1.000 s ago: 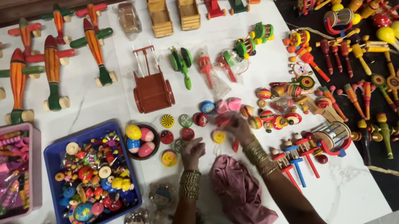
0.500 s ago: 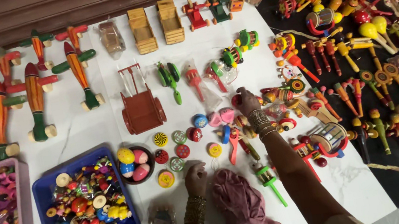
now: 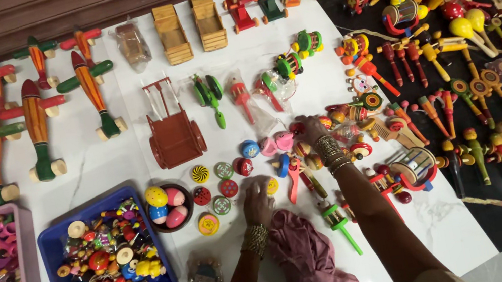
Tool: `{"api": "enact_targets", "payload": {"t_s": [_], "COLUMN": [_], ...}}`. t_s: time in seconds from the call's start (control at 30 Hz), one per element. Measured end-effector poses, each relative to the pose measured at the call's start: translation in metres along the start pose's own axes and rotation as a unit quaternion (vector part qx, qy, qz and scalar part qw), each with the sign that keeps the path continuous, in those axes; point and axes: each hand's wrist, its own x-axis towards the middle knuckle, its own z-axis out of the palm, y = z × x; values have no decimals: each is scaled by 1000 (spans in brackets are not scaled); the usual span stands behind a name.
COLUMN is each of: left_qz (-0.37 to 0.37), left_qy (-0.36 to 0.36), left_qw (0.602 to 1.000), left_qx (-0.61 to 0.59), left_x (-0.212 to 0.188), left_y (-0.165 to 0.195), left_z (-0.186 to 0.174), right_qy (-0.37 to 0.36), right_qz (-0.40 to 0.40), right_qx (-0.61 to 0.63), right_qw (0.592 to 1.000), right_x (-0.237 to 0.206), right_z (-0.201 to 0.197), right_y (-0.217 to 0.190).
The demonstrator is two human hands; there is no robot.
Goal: The person arranges wooden toys on a table, picking up and placing items such as spinning tops, maracas, and toy drums. They use a cloth to wipe some toys and reposition them in neat rows.
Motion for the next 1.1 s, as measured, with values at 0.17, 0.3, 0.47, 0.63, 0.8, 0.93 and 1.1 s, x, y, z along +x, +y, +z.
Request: {"api": "enact_targets", "payload": {"t_s": [0.17,0.3,0.47,0.63,0.8,0.93,1.1], "left_qz": [27,10,23,-3,2,-24,-59], "left_qy": [-39,-13,130,47,89,105,101], "left_qw": [999,993,983,986,983,989,985], "left_qx": [9,114,125,162,160,106,123], "left_x": [10,19,22,26,26,20,9], "left_y": [2,-4,-32,-40,-38,-36,-15], "left_z": [-4,-11,-32,-42,-37,-34,-32], "right_qy": [-31,78,159,112,81,113,142], "right_qz": [12,30,-54,-180,-178,-227,-219], "right_qx": [-67,-84,14,14,-88,-147,-86], "right_qw": [997,993,986,977,977,956,962], "right_x": [1,9,-7,-46,-76,-79,-96], "right_z": [3,7,9,42,86,96,85], "right_y": [-4,-14,-29,-76,-94,-89,-77]}}
